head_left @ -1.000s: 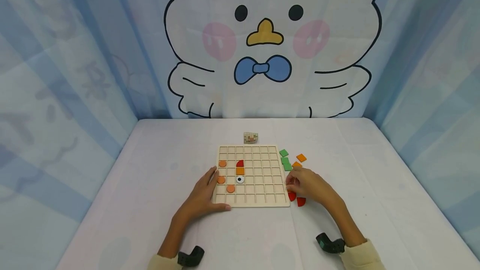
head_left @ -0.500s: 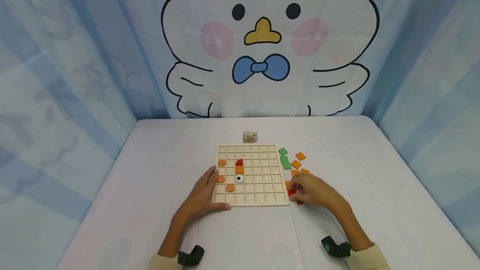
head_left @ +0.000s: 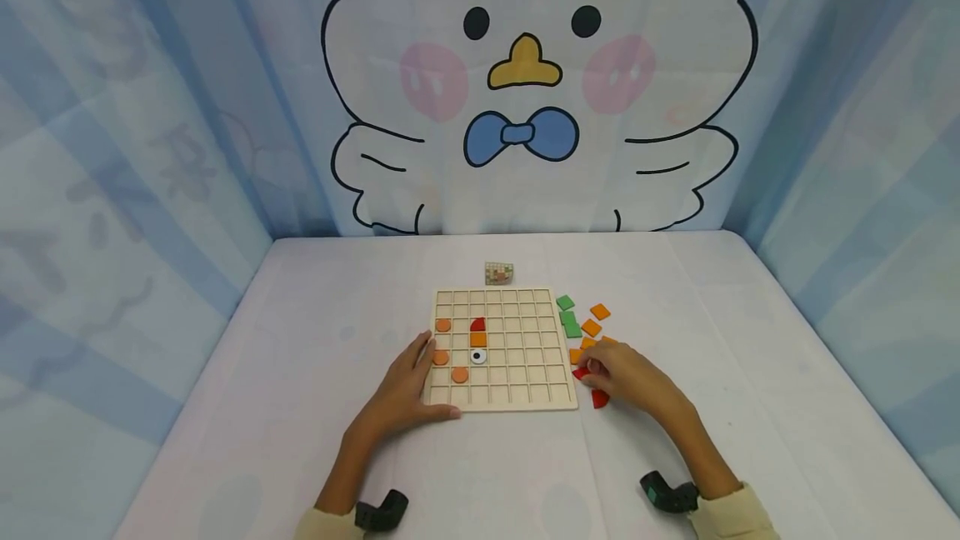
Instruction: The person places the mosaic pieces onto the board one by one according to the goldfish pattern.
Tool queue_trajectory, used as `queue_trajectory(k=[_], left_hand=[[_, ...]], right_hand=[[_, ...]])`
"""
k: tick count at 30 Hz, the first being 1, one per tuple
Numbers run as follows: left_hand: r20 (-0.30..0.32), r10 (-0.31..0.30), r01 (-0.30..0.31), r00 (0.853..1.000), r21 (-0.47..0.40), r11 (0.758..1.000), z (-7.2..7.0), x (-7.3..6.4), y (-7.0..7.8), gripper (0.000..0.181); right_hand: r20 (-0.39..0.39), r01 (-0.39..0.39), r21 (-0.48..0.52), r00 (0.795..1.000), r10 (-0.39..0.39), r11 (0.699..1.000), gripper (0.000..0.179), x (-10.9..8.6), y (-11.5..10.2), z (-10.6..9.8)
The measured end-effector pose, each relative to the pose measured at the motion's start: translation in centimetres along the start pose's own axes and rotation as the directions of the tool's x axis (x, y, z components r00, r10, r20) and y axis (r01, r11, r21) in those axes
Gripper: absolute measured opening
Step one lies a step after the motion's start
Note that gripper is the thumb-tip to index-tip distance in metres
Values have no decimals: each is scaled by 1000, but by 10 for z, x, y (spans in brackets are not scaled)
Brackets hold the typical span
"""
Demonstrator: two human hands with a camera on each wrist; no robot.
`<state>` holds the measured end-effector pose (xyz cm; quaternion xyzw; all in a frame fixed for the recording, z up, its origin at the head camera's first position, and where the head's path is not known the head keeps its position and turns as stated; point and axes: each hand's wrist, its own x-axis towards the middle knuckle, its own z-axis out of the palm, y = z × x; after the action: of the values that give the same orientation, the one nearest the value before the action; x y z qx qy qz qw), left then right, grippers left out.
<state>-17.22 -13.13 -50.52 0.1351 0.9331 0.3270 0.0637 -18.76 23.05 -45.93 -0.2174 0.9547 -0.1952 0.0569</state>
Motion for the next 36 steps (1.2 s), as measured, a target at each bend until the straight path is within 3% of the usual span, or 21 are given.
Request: queue_trajectory(k=[9,36], left_hand=[[2,0,0,1000,-15,1000,0,-1,1,125],[2,-12,12,1000,4,1000,-1,-2,0,126]], right_hand=[[46,-61,62,997,58,996,23,1,0,-2],[33,7,58,999,-9,998,19,4,0,-6]])
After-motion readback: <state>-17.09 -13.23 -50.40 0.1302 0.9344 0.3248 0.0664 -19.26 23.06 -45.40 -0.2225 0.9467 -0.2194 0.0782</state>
